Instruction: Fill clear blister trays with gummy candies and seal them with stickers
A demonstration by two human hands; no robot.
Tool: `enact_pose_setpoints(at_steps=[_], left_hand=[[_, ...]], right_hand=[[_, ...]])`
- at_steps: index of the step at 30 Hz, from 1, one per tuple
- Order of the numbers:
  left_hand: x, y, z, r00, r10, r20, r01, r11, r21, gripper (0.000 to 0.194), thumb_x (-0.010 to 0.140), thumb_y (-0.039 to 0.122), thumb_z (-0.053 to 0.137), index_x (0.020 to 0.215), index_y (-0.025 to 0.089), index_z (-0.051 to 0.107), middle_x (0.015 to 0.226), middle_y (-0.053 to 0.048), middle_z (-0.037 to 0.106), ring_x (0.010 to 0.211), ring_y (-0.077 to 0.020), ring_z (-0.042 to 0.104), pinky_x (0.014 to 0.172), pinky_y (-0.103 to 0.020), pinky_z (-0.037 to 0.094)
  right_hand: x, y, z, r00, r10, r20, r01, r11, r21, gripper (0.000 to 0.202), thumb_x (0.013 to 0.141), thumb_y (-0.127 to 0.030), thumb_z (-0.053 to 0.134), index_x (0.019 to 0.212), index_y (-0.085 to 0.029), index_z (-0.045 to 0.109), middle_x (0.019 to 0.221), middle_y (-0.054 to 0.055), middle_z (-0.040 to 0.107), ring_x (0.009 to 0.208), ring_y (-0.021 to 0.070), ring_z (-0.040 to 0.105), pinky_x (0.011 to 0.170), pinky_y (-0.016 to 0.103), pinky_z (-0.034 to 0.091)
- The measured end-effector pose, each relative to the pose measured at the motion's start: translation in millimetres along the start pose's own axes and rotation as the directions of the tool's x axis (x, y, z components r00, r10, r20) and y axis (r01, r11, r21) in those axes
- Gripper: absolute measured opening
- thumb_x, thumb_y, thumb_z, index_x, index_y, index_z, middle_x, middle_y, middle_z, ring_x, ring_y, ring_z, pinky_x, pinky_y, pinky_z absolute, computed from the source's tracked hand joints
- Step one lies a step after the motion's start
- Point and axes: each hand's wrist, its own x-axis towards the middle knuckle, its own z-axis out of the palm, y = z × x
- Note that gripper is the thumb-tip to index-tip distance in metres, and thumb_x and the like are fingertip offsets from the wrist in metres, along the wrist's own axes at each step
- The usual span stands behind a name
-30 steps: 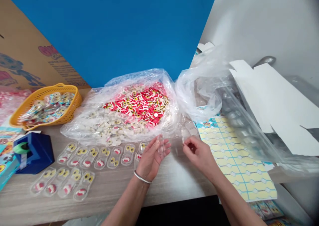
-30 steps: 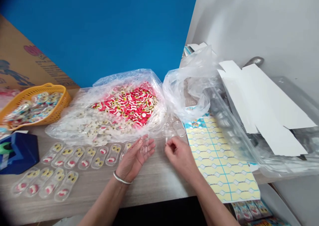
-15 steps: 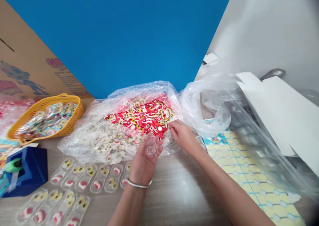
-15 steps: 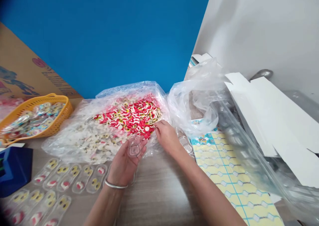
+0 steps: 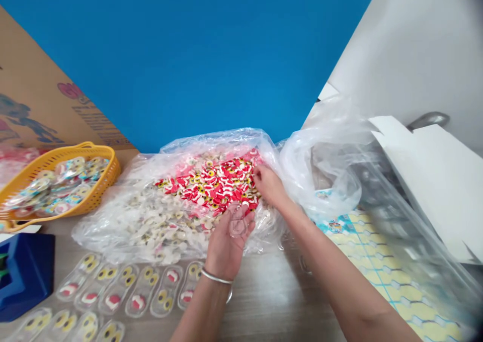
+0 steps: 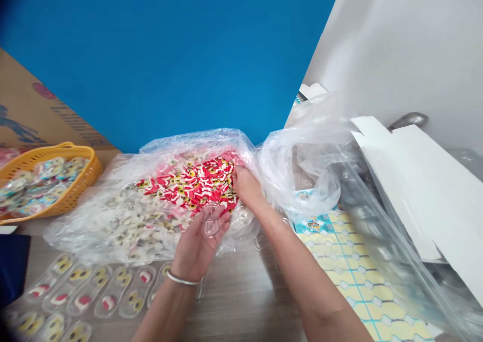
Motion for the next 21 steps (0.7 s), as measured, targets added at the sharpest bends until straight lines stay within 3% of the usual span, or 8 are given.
enact_pose_setpoints(at_steps=[4,8,12,16,19,21], left_hand=[[2.7,-1.1,-2.6,1.0,-0.009,0.019,0.009,1.0,-0.007,0.024,0.087,0.03,0.062,0.108,0.018,0.062,0.117,-0.013,0.069,0.097,-0.0234,0.071,0.085,-0.036,0.056],[2.4,-1.6,-2.4,1.0,-0.004,0.011,0.004,1.0,0.006,0.024,0.086,0.03,0.063,0.108,0.018,0.063,0.115,-0.012,0.07,0.096,-0.0229,0.071,0.085,-0.035,0.056],[1.5,-0.4,0.7,1.0,-0.005,-0.009,0.005,1.0,0.009,0.022,0.087,0.03,0.061,0.106,0.018,0.063,0.114,-0.013,0.07,0.096,-0.0229,0.071,0.083,-0.034,0.056],[2.1,0.2,1.4,1.0,-0.015,-0.005,0.015,1.0,0.006,0.022,0.088,0.031,0.06,0.105,0.017,0.064,0.116,-0.013,0.069,0.097,-0.0237,0.07,0.083,-0.035,0.057],[2.4,-1.5,1.0,0.999,-0.038,0.033,0.038,0.999,0.0,0.023,0.089,0.033,0.059,0.105,0.017,0.064,0.114,-0.011,0.069,0.098,-0.0238,0.069,0.082,-0.036,0.056],[1.8,-3.3,2.2,0.996,-0.031,0.086,0.033,0.999,-0.025,0.024,0.09,0.035,0.058,0.105,0.018,0.066,0.11,-0.008,0.07,0.095,-0.0205,0.069,0.081,-0.034,0.056]], right_hand=[[-6.2,5.0,-0.6,0.993,-0.119,-0.01,0.119,0.992,0.041,0.023,0.089,-0.014,0.045,0.103,-0.018,0.064,0.091,0.005,0.065,0.078,0.0174,0.058,0.072,0.027,0.044],[-11.5,1.8,-1.4,0.954,-0.292,0.072,0.299,0.946,-0.126,0.028,0.092,-0.014,0.047,0.112,-0.022,0.065,0.111,0.01,0.061,0.096,0.0198,0.059,0.08,0.028,0.044],[-6.7,-1.2,-1.2,0.957,-0.27,0.109,0.287,0.936,-0.204,0.023,0.094,-0.017,0.046,0.105,-0.021,0.066,0.109,0.011,0.061,0.092,0.0204,0.059,0.075,0.028,0.044],[-11.6,-4.3,-9.0,0.971,-0.241,-0.004,0.241,0.97,0.011,0.014,0.091,-0.016,0.05,0.094,-0.019,0.064,0.097,0.006,0.062,0.086,0.0182,0.058,0.078,0.028,0.044],[-35.6,-15.7,-17.8,0.956,-0.281,-0.078,0.291,0.939,0.181,0.011,0.089,-0.016,0.052,0.093,-0.019,0.062,0.091,0.004,0.061,0.088,0.0177,0.058,0.08,0.028,0.045],[-57.9,-26.0,-21.5,0.943,-0.326,-0.063,0.332,0.924,0.187,0.013,0.09,-0.016,0.052,0.096,-0.02,0.062,0.095,0.005,0.061,0.09,0.0175,0.058,0.08,0.028,0.046]])
